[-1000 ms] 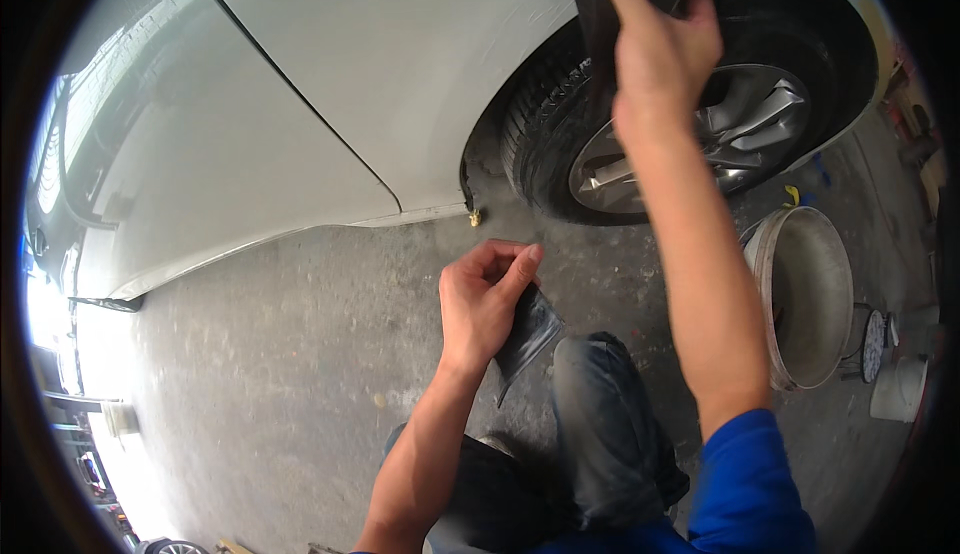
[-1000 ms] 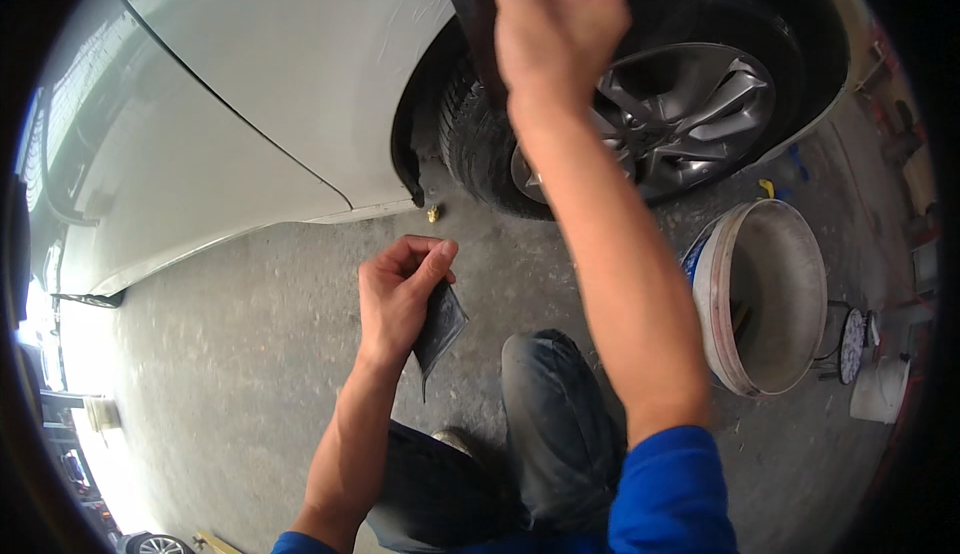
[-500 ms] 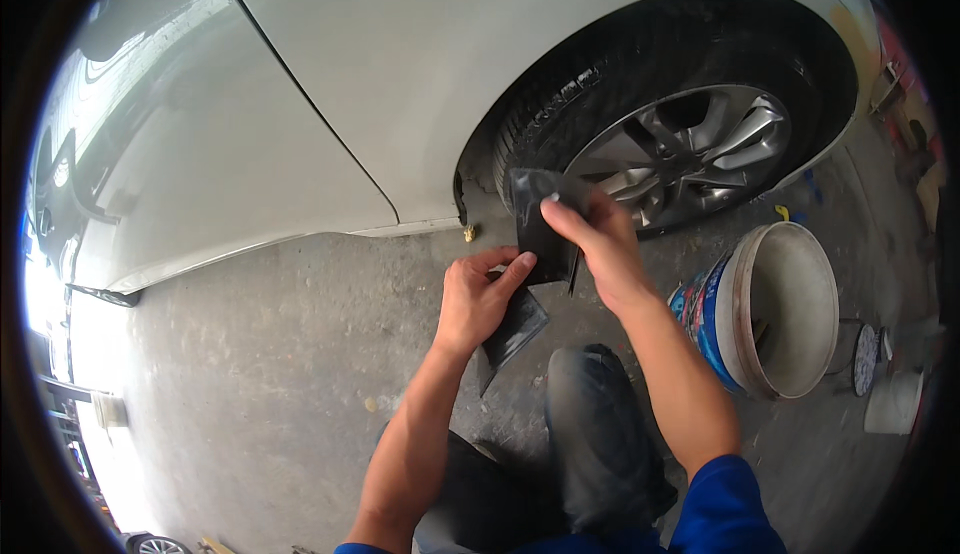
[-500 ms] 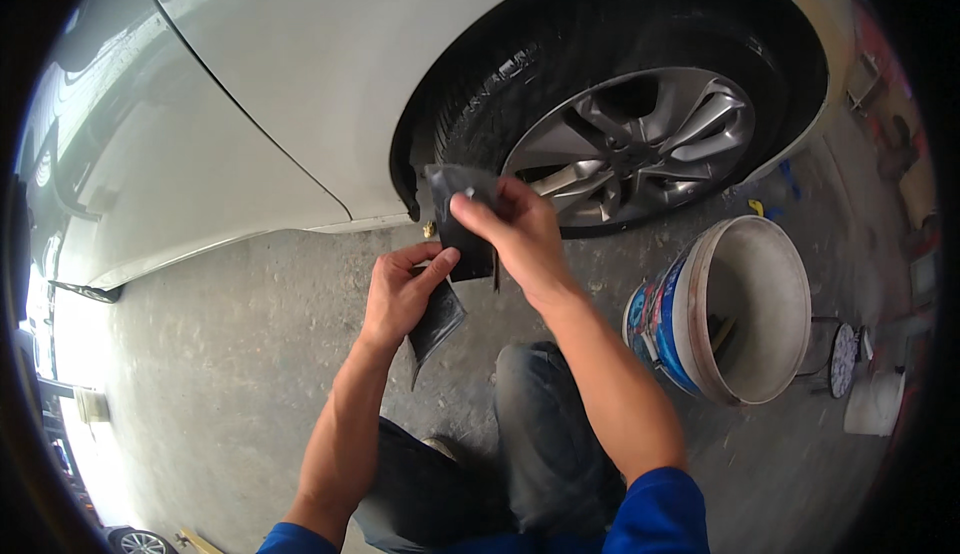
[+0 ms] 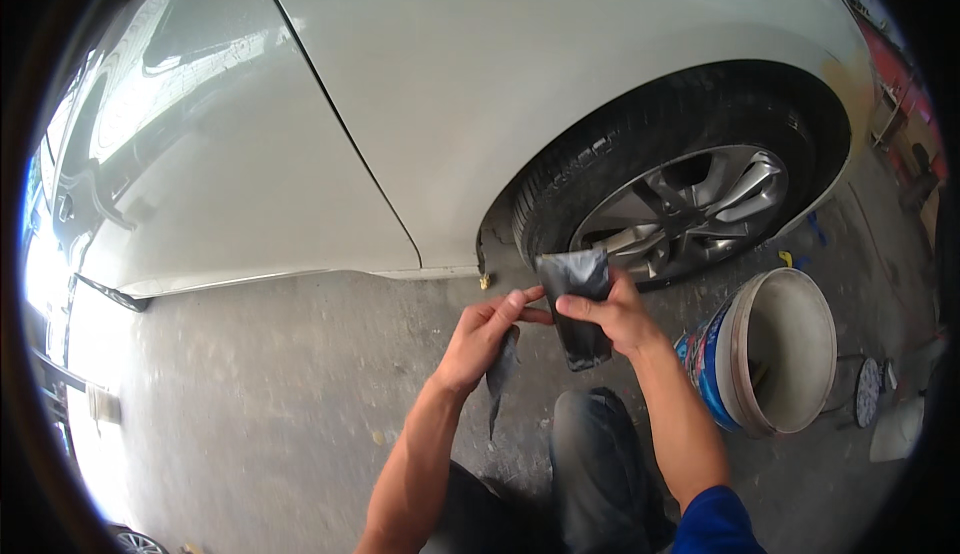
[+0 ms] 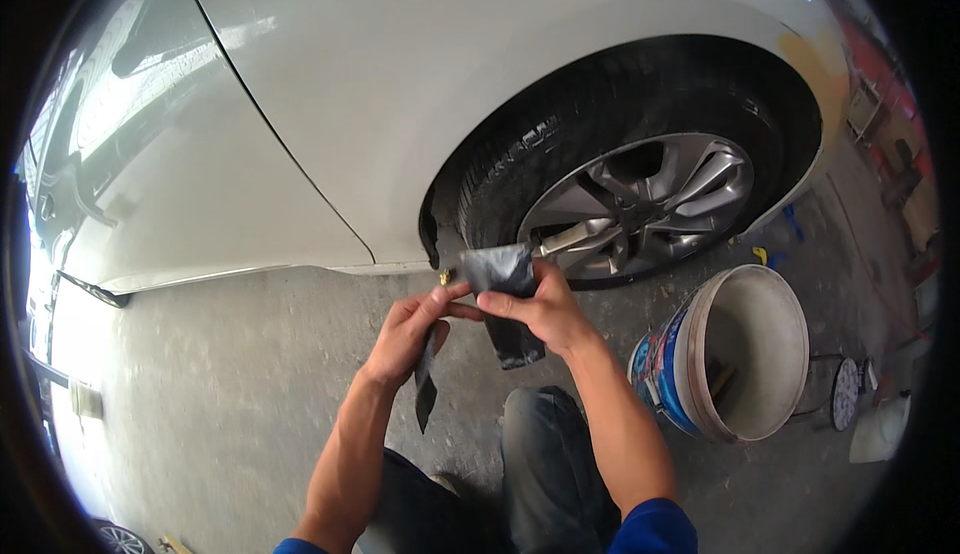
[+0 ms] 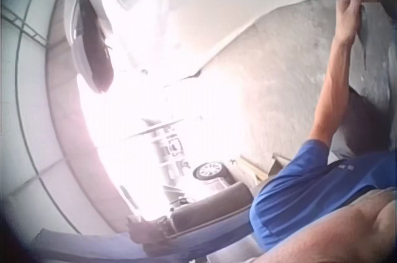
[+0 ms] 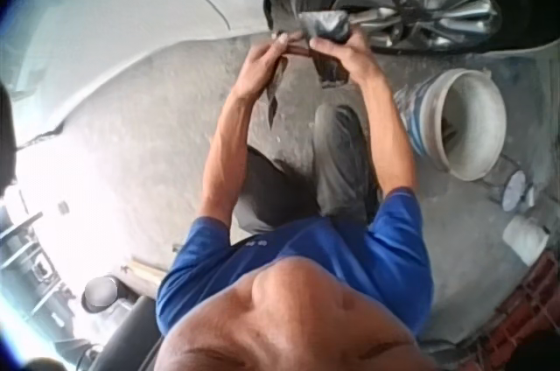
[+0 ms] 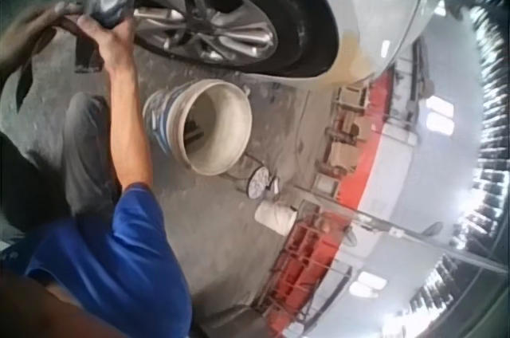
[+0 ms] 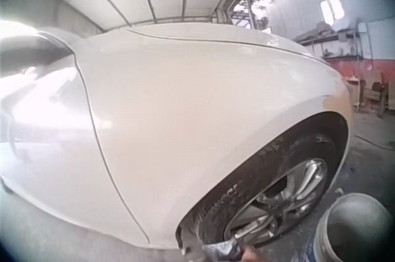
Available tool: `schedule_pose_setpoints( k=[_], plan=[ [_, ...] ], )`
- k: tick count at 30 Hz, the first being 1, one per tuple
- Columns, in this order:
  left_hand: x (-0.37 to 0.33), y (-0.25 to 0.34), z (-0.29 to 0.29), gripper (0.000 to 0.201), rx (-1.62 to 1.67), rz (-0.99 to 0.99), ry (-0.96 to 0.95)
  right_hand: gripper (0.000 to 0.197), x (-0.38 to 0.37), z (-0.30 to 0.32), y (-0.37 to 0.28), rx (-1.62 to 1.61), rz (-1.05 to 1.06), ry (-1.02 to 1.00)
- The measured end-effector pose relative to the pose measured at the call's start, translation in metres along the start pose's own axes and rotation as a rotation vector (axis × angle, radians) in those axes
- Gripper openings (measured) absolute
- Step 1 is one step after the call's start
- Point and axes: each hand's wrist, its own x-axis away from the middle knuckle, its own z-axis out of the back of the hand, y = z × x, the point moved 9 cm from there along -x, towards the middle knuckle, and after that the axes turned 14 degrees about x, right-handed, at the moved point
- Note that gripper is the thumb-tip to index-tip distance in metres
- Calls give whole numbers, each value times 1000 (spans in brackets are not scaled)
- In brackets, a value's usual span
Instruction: The person kneels beside a white car and uses a sanding block to sand the front wheel arch and adjacent fender area. They repeatedly rub the surface with the block, occasionally pausing to feel the panel with their hand.
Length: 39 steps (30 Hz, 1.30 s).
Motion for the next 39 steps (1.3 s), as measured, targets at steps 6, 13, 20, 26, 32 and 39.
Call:
schedule_pose_setpoints(
  k=[6,13,20,26,32,39],
  plan=[
    [-2,8,22,28,-239,-222,126,37,3,-26,3,362,14,-181],
    [12,44,16,18,-594,-498,210,20,6,-31,-26,749,284,17],
    [24,49,24,18,-589,-453,455,21,4,-41,-30,826,277,104],
    [22,45,44,19,-112,-435,492,19,-6,-48,-34,496,245,224],
    [15,28,27,30,-559,-253,348,18,-21,-49,-48,39,283,307],
    [22,22,-4,32,-736,-311,284,20,-32,-31,-63,-72,272,365]
  ],
)
